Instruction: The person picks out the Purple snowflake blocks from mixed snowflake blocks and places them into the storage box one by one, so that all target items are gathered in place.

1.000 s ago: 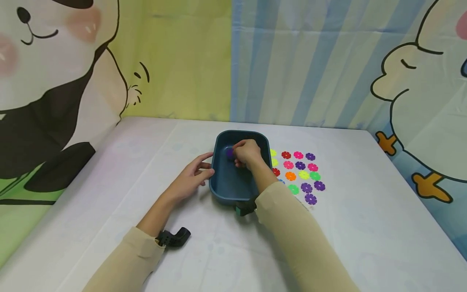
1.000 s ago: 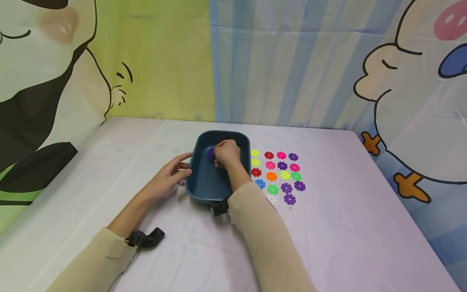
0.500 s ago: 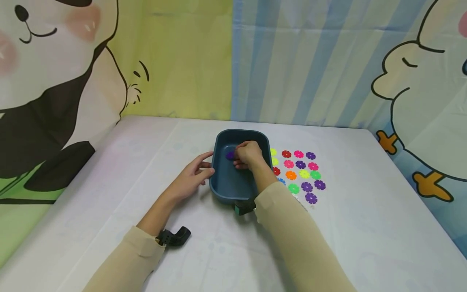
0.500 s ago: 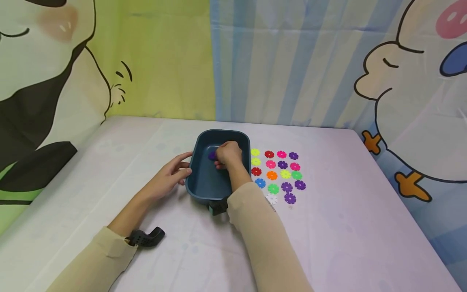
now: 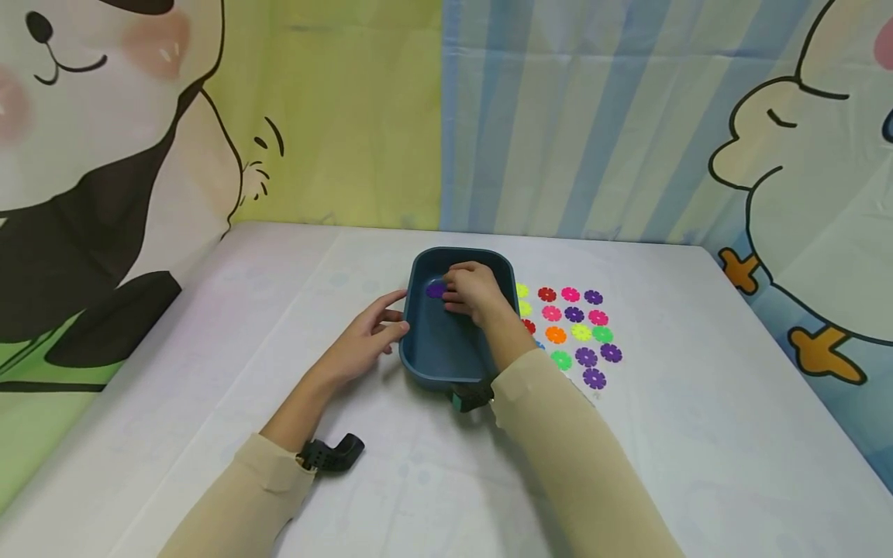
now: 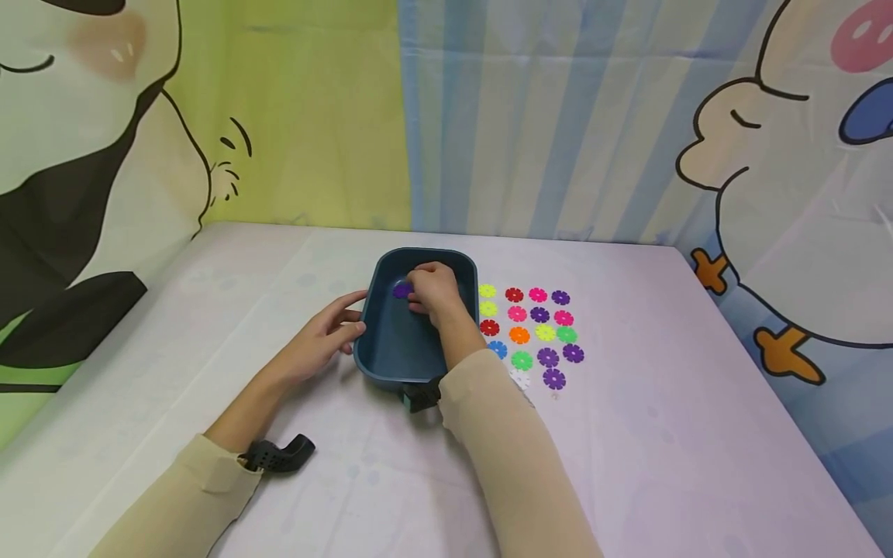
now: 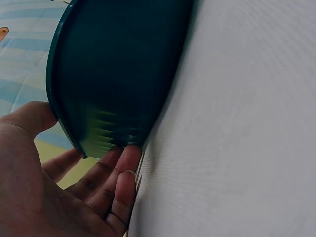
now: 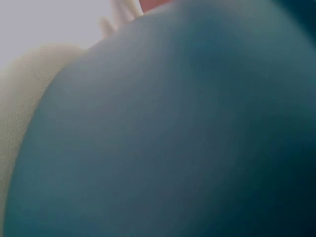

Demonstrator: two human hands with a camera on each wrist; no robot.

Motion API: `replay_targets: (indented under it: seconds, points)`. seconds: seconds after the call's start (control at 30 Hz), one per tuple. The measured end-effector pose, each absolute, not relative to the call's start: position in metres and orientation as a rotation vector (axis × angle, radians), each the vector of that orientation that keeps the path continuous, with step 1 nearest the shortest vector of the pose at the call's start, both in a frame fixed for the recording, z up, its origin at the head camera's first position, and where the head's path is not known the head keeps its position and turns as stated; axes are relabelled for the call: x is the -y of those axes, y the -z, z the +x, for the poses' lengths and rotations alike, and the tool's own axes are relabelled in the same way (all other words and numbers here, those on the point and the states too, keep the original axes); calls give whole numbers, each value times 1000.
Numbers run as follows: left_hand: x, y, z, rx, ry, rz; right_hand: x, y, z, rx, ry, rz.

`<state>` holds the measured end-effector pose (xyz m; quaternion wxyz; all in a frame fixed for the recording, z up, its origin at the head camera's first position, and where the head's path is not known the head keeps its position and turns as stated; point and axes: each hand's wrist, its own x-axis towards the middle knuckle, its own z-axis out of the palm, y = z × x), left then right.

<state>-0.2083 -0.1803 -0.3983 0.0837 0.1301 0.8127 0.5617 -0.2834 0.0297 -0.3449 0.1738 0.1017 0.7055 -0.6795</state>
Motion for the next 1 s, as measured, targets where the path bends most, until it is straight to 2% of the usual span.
replay_targets:
  seconds: [0.53, 1.0]
  points:
    - [179, 399, -210, -2433, -1687, 372, -40, 335, -269, -2086, 2036, 20]
    - [179, 400, -210, -2455, -1674, 382, -54, 329, -253, -2198, 2006, -90]
